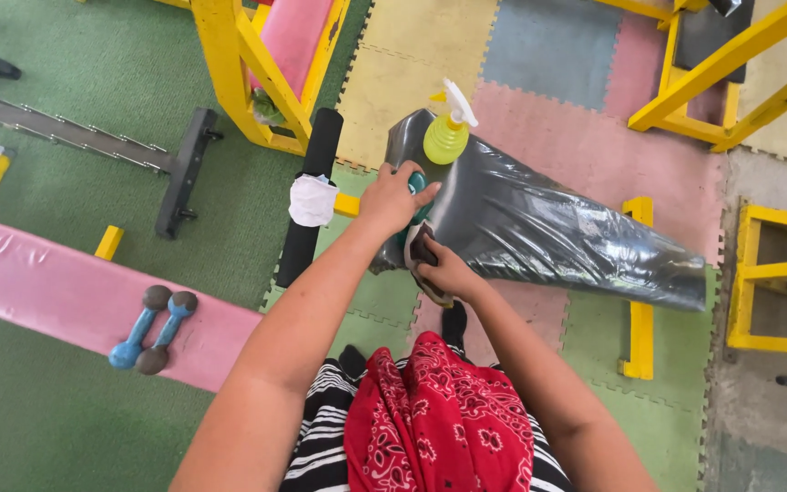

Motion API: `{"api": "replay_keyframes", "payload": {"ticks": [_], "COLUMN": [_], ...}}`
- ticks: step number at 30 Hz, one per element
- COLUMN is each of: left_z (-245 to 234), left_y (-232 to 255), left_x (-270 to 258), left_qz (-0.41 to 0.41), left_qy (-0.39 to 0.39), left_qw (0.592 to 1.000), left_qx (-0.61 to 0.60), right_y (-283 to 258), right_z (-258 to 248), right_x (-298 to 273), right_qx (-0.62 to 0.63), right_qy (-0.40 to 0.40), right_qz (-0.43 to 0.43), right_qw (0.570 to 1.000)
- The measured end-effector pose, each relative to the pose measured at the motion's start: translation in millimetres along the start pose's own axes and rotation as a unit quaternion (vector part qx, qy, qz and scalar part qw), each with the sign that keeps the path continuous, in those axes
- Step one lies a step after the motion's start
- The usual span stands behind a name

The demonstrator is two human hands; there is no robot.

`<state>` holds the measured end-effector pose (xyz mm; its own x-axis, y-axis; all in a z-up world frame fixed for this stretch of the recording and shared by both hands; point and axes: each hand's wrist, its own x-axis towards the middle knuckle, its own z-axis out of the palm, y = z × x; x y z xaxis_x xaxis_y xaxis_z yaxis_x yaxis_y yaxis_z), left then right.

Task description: Selecting a dumbbell from a rack, cleaning it using a spray bottle and a cloth, and returning it.

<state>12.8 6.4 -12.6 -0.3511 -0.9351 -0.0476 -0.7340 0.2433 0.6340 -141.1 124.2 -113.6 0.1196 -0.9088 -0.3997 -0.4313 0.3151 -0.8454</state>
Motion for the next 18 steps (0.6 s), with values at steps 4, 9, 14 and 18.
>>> {"api": "replay_keyframes", "payload": {"ticks": [4, 9, 14, 18], "left_z": [-4.2, 0.1, 1.5, 4.0], "left_y": [-0.2, -1.9, 3.7, 5.0], "left_x": [-3.3, -9.3, -12.4, -15.0], "left_qz": [0.001, 0.029, 0.022, 0.015], "left_qy": [-0.003, 0.005, 0.024, 0.051], "left_qw": [1.0, 1.0, 0.999, 0.999], "left_qx": [0.008, 0.008, 0.009, -0.004], "right_y": [15.3, 11.3, 24.5, -26.8], "right_z": [21.5, 38.3, 19.1, -10.5], "right_x": [-1.0, -6.6, 2.7, -7.6], "right_qx": [0.004, 0.118, 0.253, 0.387], "right_qy": [0.029, 0.04, 0.029, 0.109], "right_qz": [-0.044, -0.096, 0.028, 0.028], "right_qw": [0.999, 0.987, 0.967, 0.915]}}
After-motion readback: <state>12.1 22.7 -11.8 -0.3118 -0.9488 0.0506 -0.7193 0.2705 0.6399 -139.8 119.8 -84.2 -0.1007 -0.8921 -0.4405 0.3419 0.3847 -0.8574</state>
